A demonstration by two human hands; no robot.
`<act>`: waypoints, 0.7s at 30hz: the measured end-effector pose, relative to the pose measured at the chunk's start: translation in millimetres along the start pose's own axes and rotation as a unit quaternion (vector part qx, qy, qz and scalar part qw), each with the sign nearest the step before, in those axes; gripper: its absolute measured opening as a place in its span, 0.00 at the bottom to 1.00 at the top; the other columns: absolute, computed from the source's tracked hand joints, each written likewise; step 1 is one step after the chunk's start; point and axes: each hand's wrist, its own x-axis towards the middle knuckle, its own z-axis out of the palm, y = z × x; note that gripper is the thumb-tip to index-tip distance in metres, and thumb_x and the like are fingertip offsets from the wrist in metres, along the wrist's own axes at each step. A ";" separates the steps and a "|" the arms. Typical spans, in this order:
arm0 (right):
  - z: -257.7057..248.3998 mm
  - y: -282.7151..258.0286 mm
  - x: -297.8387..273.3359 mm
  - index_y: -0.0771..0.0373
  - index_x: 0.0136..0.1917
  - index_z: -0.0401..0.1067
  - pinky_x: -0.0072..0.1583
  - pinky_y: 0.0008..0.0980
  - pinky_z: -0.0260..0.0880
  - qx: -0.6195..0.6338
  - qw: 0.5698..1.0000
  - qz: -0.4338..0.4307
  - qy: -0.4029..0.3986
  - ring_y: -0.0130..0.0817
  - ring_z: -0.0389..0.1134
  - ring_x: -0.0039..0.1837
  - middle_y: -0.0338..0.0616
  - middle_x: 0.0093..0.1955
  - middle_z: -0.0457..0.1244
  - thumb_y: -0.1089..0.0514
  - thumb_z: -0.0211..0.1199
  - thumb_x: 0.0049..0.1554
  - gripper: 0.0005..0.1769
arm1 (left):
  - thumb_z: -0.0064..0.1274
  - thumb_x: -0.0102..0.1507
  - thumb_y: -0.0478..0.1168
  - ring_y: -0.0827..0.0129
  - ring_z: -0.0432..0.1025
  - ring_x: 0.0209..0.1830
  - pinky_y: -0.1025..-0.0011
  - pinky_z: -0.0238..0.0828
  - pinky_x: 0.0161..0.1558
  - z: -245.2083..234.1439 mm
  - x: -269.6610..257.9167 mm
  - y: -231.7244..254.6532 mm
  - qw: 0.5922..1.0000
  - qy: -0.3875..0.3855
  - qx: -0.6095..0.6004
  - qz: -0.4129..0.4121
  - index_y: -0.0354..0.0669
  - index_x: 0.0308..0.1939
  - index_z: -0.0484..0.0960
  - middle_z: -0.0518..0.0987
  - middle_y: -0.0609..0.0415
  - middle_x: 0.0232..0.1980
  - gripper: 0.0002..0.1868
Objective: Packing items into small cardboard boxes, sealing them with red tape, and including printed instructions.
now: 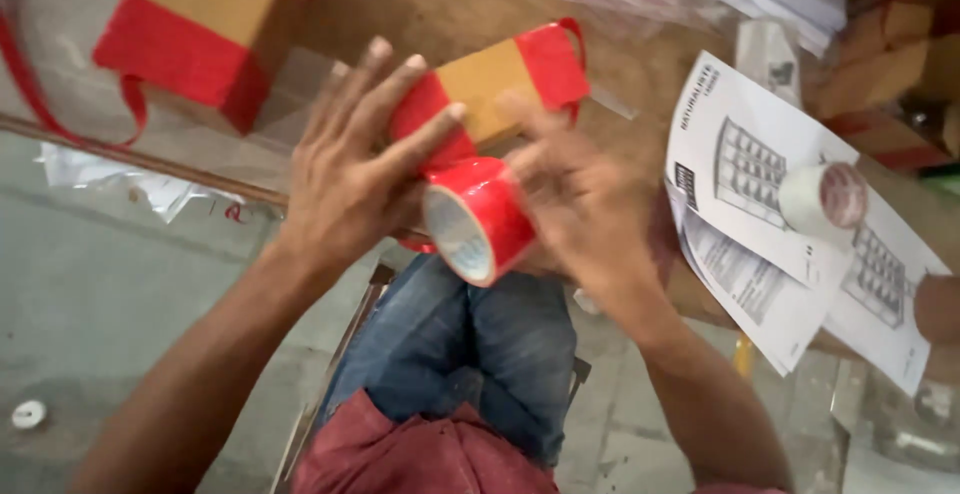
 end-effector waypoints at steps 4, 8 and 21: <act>-56.5 42.4 -7.5 0.61 0.75 0.67 0.53 0.23 0.70 -0.105 0.969 0.068 0.213 0.30 0.70 0.50 0.49 0.51 0.71 0.51 0.56 0.68 0.25 | 0.70 0.48 0.40 0.44 0.60 0.78 0.44 0.62 0.75 8.7 -9.6 -2.7 1.000 0.026 0.002 0.006 0.61 0.67 0.79 0.65 0.50 0.77 0.42; -89.3 113.8 -17.4 0.62 0.76 0.65 0.68 0.55 0.54 -0.488 0.864 0.038 0.117 0.50 0.58 0.75 0.52 0.74 0.62 0.54 0.59 0.61 0.31 | 0.71 0.54 0.34 0.47 0.56 0.83 0.48 0.59 0.80 14.6 -12.4 -1.9 0.998 0.030 -0.061 -0.013 0.62 0.69 0.79 0.64 0.49 0.80 0.39; -6.3 61.5 -128.0 0.65 0.71 0.70 0.73 0.79 0.29 -0.592 0.800 0.046 0.079 0.51 0.54 0.82 0.49 0.71 0.64 0.39 0.63 0.59 0.36 | 0.60 0.52 0.24 0.43 0.47 0.84 0.51 0.54 0.82 0.4 -17.5 5.9 0.987 0.033 -0.140 -0.067 0.53 0.72 0.71 0.56 0.43 0.83 0.44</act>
